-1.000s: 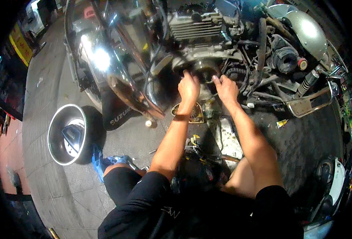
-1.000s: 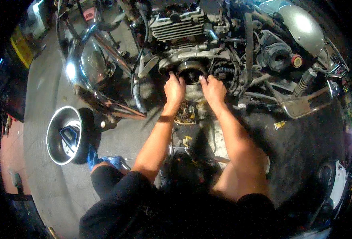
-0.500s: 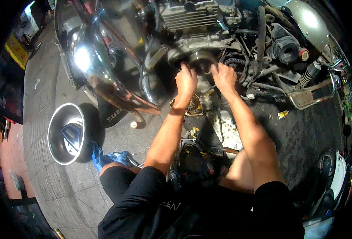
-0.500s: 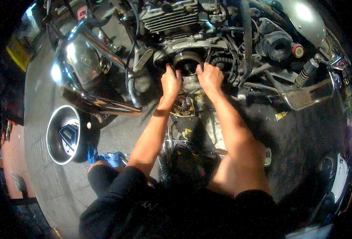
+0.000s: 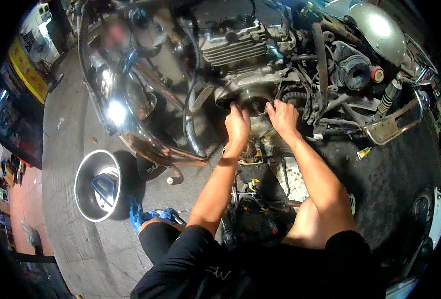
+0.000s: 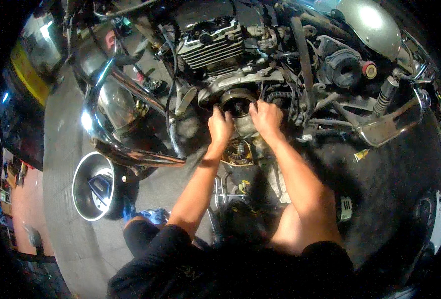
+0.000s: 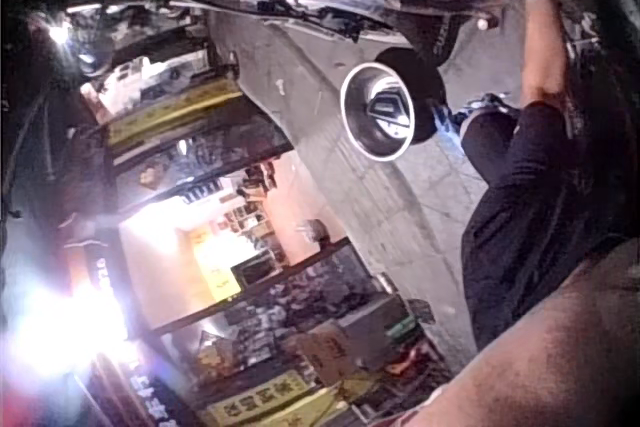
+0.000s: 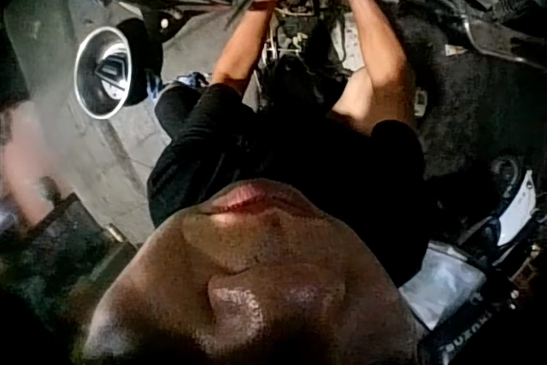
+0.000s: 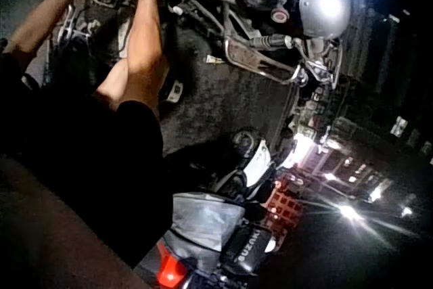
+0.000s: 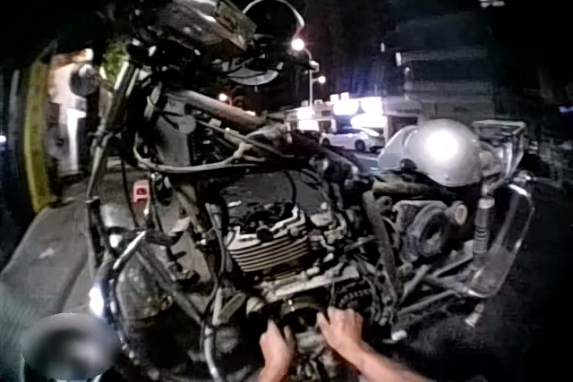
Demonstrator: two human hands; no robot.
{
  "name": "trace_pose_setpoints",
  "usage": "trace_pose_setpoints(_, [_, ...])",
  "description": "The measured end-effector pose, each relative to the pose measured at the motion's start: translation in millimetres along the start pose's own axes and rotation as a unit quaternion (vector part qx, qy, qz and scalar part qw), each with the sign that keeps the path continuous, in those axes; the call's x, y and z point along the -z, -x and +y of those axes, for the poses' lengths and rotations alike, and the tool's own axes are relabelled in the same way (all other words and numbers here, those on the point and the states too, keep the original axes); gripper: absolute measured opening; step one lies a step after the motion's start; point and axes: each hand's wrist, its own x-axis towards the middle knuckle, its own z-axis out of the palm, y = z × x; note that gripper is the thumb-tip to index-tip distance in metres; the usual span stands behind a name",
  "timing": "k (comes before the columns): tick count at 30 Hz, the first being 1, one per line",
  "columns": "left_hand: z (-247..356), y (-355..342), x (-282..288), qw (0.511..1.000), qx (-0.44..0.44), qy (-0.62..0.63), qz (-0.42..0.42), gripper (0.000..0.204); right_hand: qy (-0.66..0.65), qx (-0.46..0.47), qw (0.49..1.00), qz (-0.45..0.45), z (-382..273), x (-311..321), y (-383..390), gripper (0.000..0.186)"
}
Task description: The person removes an engine cover from a motorcycle using an impact driver and a wrench, then wipes the internal components with a cloth and handles the gears.
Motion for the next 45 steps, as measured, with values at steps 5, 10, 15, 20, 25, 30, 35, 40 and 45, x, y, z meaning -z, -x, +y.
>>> trace_pose_setpoints(5, [1.2,-7.4,9.5,0.999,0.0,-0.008,-0.052,0.032,-0.007,0.006,0.999,0.033,5.6,-9.8,-1.2,0.031])
trace_pose_setpoints(10, [18.3,8.0,18.3,0.995,0.062,0.05,-0.054,0.045,-0.016,-0.024,0.998,-0.055,13.7,-1.5,-0.5,0.031])
trace_pose_setpoints(15, [-8.7,53.3,6.0,0.948,0.105,0.294,-0.058,0.047,-0.073,0.053,0.981,-0.172,30.3,21.4,5.0,0.032])
trace_pose_setpoints(20, [-16.5,95.8,40.2,0.686,0.413,0.556,-0.221,0.072,-0.29,-0.003,0.845,-0.448,47.1,57.1,13.4,0.035])
trace_pose_setpoints(25, [-50.4,107.4,79.3,0.766,0.34,0.338,-0.429,0.069,-0.342,-0.041,0.798,-0.494,53.6,61.9,45.5,0.037])
trace_pose_setpoints(30, [-109.7,107.0,208.9,0.757,0.009,-0.265,-0.598,0.055,-0.316,-0.009,0.748,-0.583,46.1,43.9,85.2,0.036])
trace_pose_setpoints(35, [-167.2,151.2,379.3,0.744,0.282,-0.324,-0.512,0.041,-0.326,0.047,0.716,-0.616,65.1,5.9,97.3,0.037])
trace_pose_setpoints(40, [-217.7,238.8,430.9,0.792,0.357,-0.291,-0.401,0.034,-0.212,0.183,0.729,-0.625,59.8,-9.1,102.4,0.041])
trace_pose_setpoints(45, [-263.1,313.4,406.1,0.797,0.498,-0.261,-0.22,0.03,-0.226,0.176,0.737,-0.612,75.3,-28.1,123.6,0.037])
